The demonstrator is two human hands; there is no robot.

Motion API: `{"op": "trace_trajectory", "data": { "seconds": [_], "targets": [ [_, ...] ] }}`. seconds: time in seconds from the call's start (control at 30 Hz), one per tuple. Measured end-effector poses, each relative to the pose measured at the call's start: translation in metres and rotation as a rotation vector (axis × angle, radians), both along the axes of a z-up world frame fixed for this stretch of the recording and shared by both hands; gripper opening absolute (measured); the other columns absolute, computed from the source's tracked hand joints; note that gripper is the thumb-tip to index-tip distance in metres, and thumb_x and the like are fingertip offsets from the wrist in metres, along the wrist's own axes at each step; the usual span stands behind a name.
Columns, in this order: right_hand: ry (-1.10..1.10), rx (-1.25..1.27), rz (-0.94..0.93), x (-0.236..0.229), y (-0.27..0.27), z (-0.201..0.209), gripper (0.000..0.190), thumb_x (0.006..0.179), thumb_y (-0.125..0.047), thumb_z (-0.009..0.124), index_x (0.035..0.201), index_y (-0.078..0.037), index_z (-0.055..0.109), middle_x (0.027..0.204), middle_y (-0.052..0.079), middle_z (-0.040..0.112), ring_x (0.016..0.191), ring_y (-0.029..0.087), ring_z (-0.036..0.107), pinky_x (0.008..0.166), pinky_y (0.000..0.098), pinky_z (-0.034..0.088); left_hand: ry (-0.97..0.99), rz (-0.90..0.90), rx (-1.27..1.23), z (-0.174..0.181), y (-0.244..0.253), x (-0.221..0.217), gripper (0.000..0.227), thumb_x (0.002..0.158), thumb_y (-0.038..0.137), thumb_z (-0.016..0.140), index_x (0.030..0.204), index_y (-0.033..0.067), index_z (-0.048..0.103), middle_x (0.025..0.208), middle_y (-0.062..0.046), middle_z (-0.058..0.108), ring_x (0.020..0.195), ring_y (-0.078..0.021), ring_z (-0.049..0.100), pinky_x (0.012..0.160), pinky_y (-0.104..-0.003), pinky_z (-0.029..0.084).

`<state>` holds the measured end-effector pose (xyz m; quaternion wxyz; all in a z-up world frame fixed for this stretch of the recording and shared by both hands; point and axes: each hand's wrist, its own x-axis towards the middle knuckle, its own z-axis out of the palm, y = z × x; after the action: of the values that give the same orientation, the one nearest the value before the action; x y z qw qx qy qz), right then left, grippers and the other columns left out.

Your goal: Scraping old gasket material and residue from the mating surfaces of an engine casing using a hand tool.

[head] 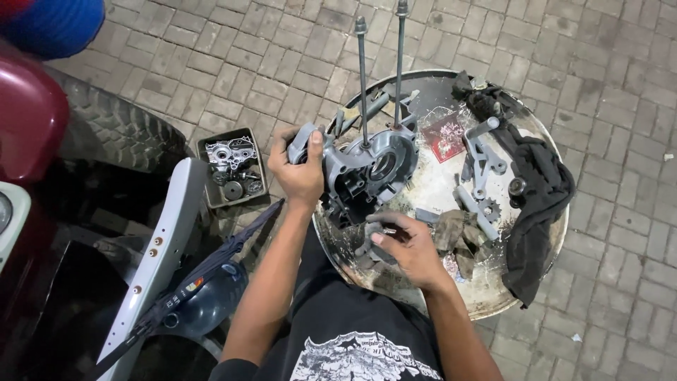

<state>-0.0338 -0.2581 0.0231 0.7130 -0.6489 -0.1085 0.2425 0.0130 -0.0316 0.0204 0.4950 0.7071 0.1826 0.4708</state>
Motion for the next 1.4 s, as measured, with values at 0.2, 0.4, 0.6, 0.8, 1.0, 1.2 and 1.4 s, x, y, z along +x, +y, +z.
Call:
{"op": "trace_trajectory", "data": {
  "seconds": [0.2, 0.4, 0.6, 0.8, 1.0, 1.2, 1.4],
  "targets": [
    [0.063, 0.086, -0.060, -0.015, 0.025, 0.059, 0.050, 0.080, -0.004, 0.082, 0.128, 0.002, 0.067, 0.089, 0.009, 0.073, 0.081, 0.012, 0.065, 0.068, 0.0247, 0.058, -0.009, -0.002, 0.007, -0.004, -0.002, 0.002, 0.025, 0.089, 0.034, 0.079, 0.093, 0.0112, 0.069, 0.082, -0.010, 0.070, 0.079, -0.0273, 0.071, 0.073, -0.035, 0.051],
    [-0.006, -0.047, -0.202, -0.002, 0.027, 0.022, 0.014, 0.085, -0.004, 0.081, 0.094, 0.005, 0.076, 0.068, 0.015, 0.072, 0.058, 0.016, 0.067, 0.050, 0.0312, 0.058, 0.010, 0.017, 0.020, -0.012, -0.004, -0.002, 0.026, 0.087, 0.035, 0.080, 0.092, 0.0116, 0.068, 0.082, -0.011, 0.070, 0.078, -0.0269, 0.070, 0.072, -0.034, 0.051],
    [-0.218, -0.222, -0.358, 0.003, 0.042, 0.023, 0.014, 0.088, -0.004, 0.076, 0.100, -0.002, 0.080, 0.091, 0.023, 0.078, 0.087, 0.031, 0.077, 0.066, 0.0370, 0.061, 0.017, -0.004, 0.025, 0.006, -0.004, -0.009, 0.025, 0.091, 0.033, 0.077, 0.091, 0.0094, 0.067, 0.080, -0.013, 0.068, 0.075, -0.0307, 0.070, 0.072, -0.038, 0.052],
    [-0.510, -0.211, -0.323, 0.011, 0.075, -0.006, 0.016, 0.082, -0.001, 0.080, 0.097, -0.004, 0.082, 0.087, 0.023, 0.077, 0.079, 0.036, 0.077, 0.057, 0.0361, 0.061, 0.014, -0.027, 0.017, -0.006, -0.007, -0.009, 0.028, 0.093, 0.036, 0.076, 0.091, 0.0096, 0.067, 0.078, -0.013, 0.066, 0.076, -0.0293, 0.070, 0.072, -0.037, 0.052],
    [-0.155, -0.246, 0.097, 0.001, 0.056, 0.061, 0.045, 0.081, -0.004, 0.068, 0.126, 0.004, 0.070, 0.102, 0.032, 0.076, 0.089, 0.027, 0.074, 0.058, 0.0446, 0.056, 0.035, -0.026, 0.012, 0.010, -0.005, -0.010, 0.025, 0.089, 0.032, 0.077, 0.088, 0.0090, 0.067, 0.076, -0.015, 0.068, 0.074, -0.0307, 0.070, 0.070, -0.039, 0.053],
    [-0.007, -0.261, 0.322, 0.007, 0.059, 0.031, 0.046, 0.075, -0.004, 0.073, 0.116, 0.013, 0.063, 0.078, 0.021, 0.068, 0.067, 0.017, 0.059, 0.052, 0.0323, 0.053, 0.042, -0.035, -0.033, 0.011, -0.012, -0.013, 0.026, 0.089, 0.034, 0.078, 0.087, 0.0098, 0.068, 0.074, -0.014, 0.067, 0.075, -0.0274, 0.071, 0.067, -0.036, 0.051],
    [0.132, -0.203, 0.448, 0.012, 0.033, 0.037, 0.076, 0.086, -0.001, 0.070, 0.153, 0.011, 0.035, 0.056, 0.014, 0.063, 0.045, 0.020, 0.057, 0.044, 0.0332, 0.044, 0.045, -0.007, -0.009, 0.002, -0.009, -0.011, 0.028, 0.080, 0.032, 0.082, 0.085, 0.0081, 0.069, 0.072, -0.017, 0.068, 0.070, -0.0341, 0.070, 0.063, -0.040, 0.052]
  ]
}}
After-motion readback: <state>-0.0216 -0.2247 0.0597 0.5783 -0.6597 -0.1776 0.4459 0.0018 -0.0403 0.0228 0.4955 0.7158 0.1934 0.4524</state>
